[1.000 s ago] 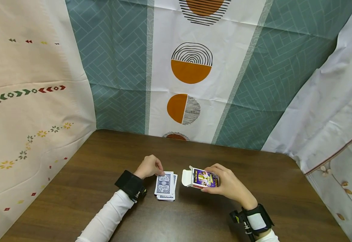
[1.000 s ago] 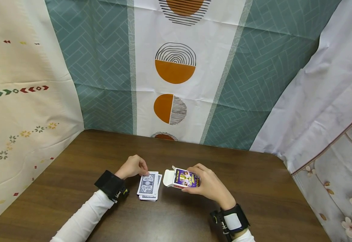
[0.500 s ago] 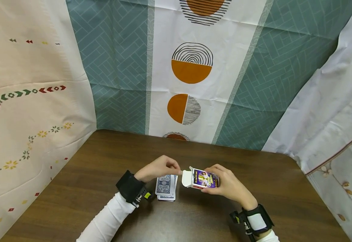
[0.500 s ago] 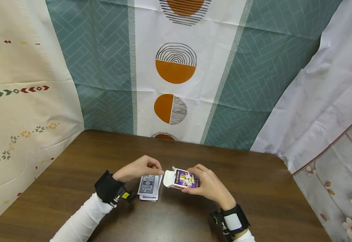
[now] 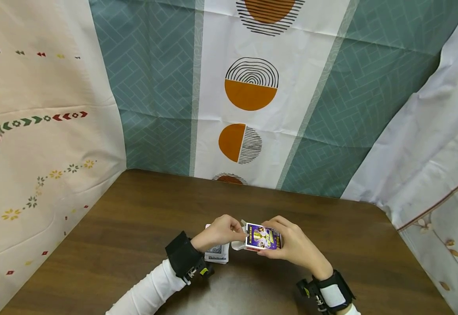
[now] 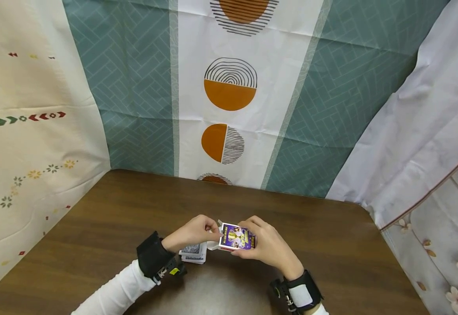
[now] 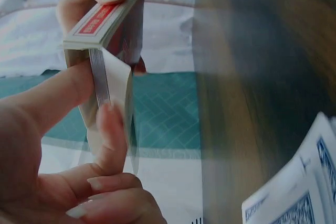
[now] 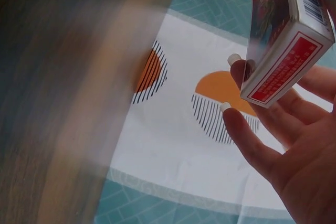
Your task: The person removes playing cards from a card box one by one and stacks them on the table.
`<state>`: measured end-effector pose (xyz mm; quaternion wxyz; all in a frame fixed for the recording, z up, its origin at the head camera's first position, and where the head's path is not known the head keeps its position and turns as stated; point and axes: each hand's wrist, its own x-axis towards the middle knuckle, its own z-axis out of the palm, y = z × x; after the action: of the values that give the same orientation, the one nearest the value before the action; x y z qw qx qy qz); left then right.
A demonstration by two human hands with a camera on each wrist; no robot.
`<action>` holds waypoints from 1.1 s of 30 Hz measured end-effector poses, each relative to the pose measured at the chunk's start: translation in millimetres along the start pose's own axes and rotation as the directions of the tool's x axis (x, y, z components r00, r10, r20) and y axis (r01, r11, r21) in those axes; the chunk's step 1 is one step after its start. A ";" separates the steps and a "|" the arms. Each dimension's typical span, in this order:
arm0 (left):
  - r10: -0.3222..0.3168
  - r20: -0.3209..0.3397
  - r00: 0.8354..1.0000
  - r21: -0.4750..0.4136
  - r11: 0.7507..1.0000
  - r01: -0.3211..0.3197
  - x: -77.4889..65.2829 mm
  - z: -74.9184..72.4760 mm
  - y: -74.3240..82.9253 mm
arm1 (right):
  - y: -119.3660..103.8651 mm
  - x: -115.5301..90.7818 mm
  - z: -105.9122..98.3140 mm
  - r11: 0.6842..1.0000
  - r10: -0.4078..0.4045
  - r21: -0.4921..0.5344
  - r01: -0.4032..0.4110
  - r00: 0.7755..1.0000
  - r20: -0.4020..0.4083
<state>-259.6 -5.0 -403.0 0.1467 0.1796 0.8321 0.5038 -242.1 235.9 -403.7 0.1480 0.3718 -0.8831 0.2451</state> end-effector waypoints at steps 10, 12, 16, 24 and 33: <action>0.008 0.117 0.993 -0.097 0.995 0.004 1.5 -7.1 -2.5 | 0.8 -1.8 1.9 1.000 -0.016 0.017 0.016 1.000 -0.005; 0.001 0.143 0.990 -0.109 0.994 0.015 2.5 -10.2 -4.1 | 2.2 -2.1 2.1 1.000 -0.024 0.019 0.025 1.000 -0.010; -0.020 0.174 0.985 -0.115 0.993 0.040 2.2 -19.8 -5.7 | 3.4 -1.7 0.2 1.000 -0.007 0.024 0.008 1.000 -0.005; -0.030 0.197 0.980 -0.112 0.992 0.053 -1.7 -41.3 -5.8 | 4.6 -0.2 -3.4 0.999 0.026 0.029 -0.026 1.000 0.004; 0.029 0.287 0.958 -0.172 0.985 0.022 -8.9 -60.8 -2.2 | 6.5 -1.3 -3.3 0.999 0.031 0.013 -0.031 0.999 -0.007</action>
<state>-277.8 -57.6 -377.1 0.2805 0.2389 0.7545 0.5431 -245.7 242.3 -403.6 0.1448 0.3580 -0.8866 0.2545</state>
